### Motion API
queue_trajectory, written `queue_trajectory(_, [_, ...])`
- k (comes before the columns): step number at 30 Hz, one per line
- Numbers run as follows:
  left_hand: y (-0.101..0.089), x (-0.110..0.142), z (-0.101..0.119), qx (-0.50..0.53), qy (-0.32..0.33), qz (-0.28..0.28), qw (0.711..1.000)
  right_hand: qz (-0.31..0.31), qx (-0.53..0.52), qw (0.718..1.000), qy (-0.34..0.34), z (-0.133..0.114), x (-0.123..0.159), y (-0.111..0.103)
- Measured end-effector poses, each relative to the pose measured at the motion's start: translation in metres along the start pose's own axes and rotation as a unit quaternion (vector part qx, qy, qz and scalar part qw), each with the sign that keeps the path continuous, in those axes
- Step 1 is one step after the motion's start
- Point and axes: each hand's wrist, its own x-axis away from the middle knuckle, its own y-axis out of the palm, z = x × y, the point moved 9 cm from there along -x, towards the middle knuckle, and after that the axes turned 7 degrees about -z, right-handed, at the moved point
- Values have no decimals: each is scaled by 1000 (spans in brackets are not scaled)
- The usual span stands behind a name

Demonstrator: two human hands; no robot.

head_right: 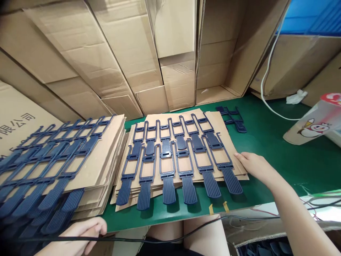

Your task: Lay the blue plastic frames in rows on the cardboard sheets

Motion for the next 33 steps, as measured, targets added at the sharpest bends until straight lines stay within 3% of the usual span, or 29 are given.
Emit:
queue_trajectory(4, [-13,-7,13,2,39,58,998,43,9,997,-58,-3,1,-2])
queue_trajectory(8, [-22,-15,25,61,88,127,986,50,-10,996,-73,7,1,-4])
queue_trajectory(12, [-35,-19,42,95,107,238,961,41,-38,997,-48,41,-3,-12])
queue_trajectory(15, [-42,-37,72,19,151,253,955,31,-79,996,-18,78,-7,-17])
queue_trajectory(18, [-55,-63,103,-52,223,290,929,-7,-159,987,36,108,-10,-14])
queue_trajectory(21, [-64,-97,97,17,179,274,945,-12,-227,972,58,108,-11,-16])
queue_trajectory(24, [-55,-114,82,160,152,197,955,-1,-280,959,39,87,-14,-22])
queue_trajectory(28, [-34,-105,70,319,111,109,935,-64,-403,911,58,64,-14,-7])
queue_trajectory(30, [-30,-98,68,358,93,102,924,-72,-437,894,58,56,-12,-4])
queue_trajectory(33, [-30,-95,69,397,87,112,907,-62,-446,892,47,50,-7,-6])
